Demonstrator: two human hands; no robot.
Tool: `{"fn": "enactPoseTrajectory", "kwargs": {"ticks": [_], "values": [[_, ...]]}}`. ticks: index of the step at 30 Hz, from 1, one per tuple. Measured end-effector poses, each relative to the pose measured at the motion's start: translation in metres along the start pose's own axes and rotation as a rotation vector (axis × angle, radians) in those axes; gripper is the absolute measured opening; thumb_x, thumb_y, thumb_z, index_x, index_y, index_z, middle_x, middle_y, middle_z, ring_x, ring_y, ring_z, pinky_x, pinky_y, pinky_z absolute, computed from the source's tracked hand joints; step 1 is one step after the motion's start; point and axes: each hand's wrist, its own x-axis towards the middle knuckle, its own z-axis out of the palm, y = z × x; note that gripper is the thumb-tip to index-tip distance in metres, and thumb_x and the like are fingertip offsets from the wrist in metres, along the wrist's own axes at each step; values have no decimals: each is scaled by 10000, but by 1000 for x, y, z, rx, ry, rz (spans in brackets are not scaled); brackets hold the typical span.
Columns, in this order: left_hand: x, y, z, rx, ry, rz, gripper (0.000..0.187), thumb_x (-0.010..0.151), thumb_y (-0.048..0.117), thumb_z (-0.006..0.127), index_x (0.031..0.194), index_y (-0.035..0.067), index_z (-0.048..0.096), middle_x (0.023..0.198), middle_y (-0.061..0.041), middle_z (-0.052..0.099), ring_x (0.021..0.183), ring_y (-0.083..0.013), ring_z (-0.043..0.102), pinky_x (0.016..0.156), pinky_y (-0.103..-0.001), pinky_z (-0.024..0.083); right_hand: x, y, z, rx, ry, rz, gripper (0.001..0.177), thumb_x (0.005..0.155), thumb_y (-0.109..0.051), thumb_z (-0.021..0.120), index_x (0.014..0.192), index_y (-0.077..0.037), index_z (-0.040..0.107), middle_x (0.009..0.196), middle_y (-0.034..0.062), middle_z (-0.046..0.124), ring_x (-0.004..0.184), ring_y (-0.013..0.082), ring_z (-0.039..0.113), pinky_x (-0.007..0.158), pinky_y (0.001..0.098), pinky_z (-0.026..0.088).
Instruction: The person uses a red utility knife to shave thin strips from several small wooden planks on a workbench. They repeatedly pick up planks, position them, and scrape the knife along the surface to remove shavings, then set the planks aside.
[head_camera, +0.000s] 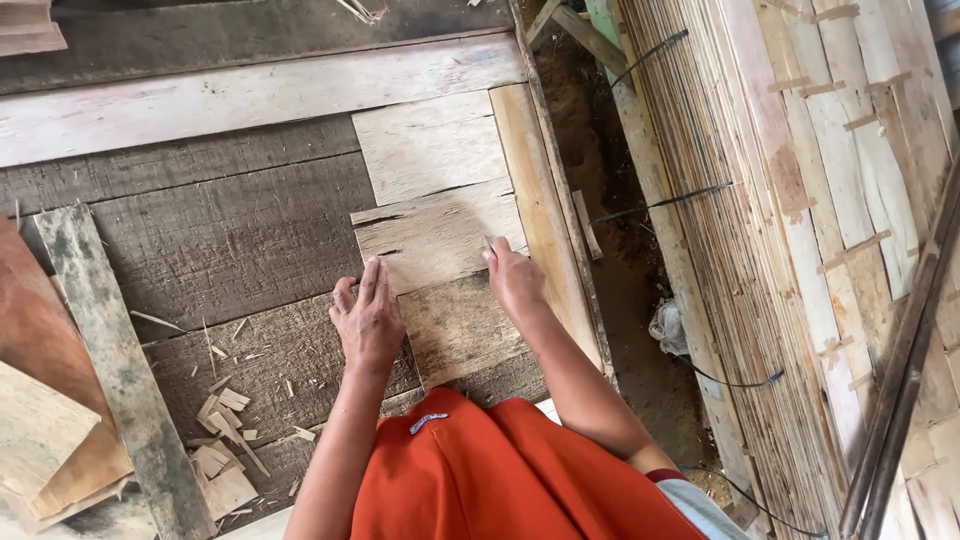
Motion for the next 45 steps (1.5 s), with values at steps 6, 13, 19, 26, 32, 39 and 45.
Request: {"fn": "enactPoseTrajectory", "kwargs": {"ticks": [6,13,19,26,32,39,45], "values": [[-2,1,-1,-9,-45,-26,464,894,224,605,1356,220,655,1446,110,554,1189,-240,443,811,-378,497,-5,-3,-6,12,46,-29,219,1045,-346,435,1130,-164,521,860,202,726,869,416,748,742,562,598],[-11,-10,12,-172,-122,-83,483,899,134,564,1369,214,644,1455,108,563,1225,-254,430,811,-387,489,-3,2,1,12,81,-41,243,1040,-374,458,1111,-156,536,843,210,721,848,428,747,720,566,597],[-20,-9,2,-398,130,-43,385,840,26,685,1211,118,731,1323,-66,655,1126,-327,535,954,-425,483,-26,-1,-11,87,6,-9,230,1025,-338,470,1132,-142,521,941,226,721,904,470,728,775,583,581],[-52,10,-12,-471,34,-17,387,843,150,767,1225,143,705,1379,-92,587,1339,-401,452,1109,-539,400,-71,0,-21,124,-64,-25,447,904,-324,696,1290,-200,510,1109,189,686,989,463,712,816,592,582],[-67,9,2,-442,12,-6,373,841,204,780,1208,184,716,1369,-65,594,1421,-400,427,1171,-595,326,-68,17,6,94,-51,-80,538,896,-338,716,1361,-205,483,1140,166,659,978,454,714,828,599,585],[-74,5,14,-407,-32,1,396,857,294,769,1239,223,692,1338,-33,591,1461,-377,395,1201,-590,282,-77,13,0,72,-46,-92,577,902,-365,708,1402,-221,459,1163,147,640,969,447,718,843,605,579],[-76,14,1,-336,-20,-11,385,871,268,755,1247,211,696,1378,-48,561,1452,-403,374,1174,-630,289,-88,13,-5,121,1,-135,603,885,-313,734,1413,-183,474,1181,186,632,1002,479,702,852,619,574]]}}
